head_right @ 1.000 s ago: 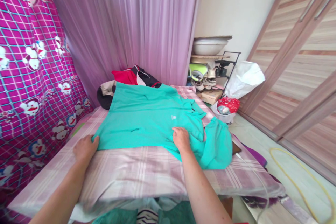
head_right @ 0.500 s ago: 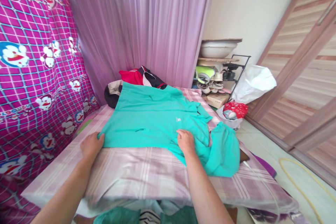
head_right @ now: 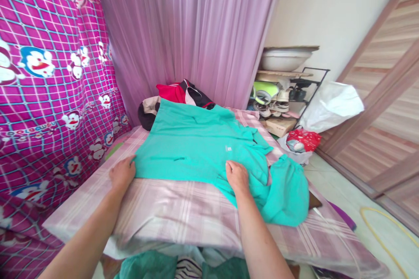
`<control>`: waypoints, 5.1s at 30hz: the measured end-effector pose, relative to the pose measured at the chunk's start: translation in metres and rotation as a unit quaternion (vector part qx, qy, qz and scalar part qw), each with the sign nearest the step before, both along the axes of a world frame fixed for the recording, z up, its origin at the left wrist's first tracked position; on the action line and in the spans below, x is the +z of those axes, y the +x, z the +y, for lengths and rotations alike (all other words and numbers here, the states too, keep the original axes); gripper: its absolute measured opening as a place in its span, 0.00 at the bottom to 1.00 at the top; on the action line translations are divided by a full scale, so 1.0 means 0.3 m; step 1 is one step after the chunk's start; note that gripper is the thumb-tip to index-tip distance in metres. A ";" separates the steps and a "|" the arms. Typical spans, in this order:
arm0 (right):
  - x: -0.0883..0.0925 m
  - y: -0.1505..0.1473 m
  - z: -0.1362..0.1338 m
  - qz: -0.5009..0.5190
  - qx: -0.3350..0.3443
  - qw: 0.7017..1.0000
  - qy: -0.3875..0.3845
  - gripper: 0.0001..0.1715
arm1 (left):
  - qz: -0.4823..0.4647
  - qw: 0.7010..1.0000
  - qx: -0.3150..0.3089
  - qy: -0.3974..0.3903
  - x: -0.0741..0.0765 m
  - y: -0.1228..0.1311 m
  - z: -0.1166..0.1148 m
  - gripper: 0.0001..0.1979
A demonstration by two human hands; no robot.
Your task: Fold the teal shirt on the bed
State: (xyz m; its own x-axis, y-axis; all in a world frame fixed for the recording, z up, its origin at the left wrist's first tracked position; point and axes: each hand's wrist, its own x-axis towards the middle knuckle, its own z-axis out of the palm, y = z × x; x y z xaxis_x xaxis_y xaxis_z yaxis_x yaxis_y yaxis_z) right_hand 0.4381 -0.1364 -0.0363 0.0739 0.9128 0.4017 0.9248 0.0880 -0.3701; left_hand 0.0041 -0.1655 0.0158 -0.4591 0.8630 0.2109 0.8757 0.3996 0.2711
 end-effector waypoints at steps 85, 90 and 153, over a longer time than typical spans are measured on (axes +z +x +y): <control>0.179 0.157 0.101 -0.134 -0.115 0.954 -0.240 0.38 | 0.098 0.972 -0.214 -0.019 -0.104 -0.040 0.063 0.27; 0.162 0.178 0.128 -0.102 -0.157 0.946 -0.265 0.40 | 0.098 0.971 -0.217 -0.032 -0.095 -0.038 0.058 0.27; 0.117 -0.206 -0.099 0.061 0.312 0.930 -0.186 0.12 | 0.001 0.851 -0.514 0.106 -0.095 0.254 -0.027 0.15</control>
State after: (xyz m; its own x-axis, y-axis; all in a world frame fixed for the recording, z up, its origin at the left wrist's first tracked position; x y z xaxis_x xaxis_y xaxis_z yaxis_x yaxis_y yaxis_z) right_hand 0.3764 -0.1662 -0.0013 -0.4918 0.8677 0.0728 0.6866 0.4378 -0.5805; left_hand 0.0803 -0.1736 -0.0127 0.5167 0.7509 0.4114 0.7337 -0.6359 0.2393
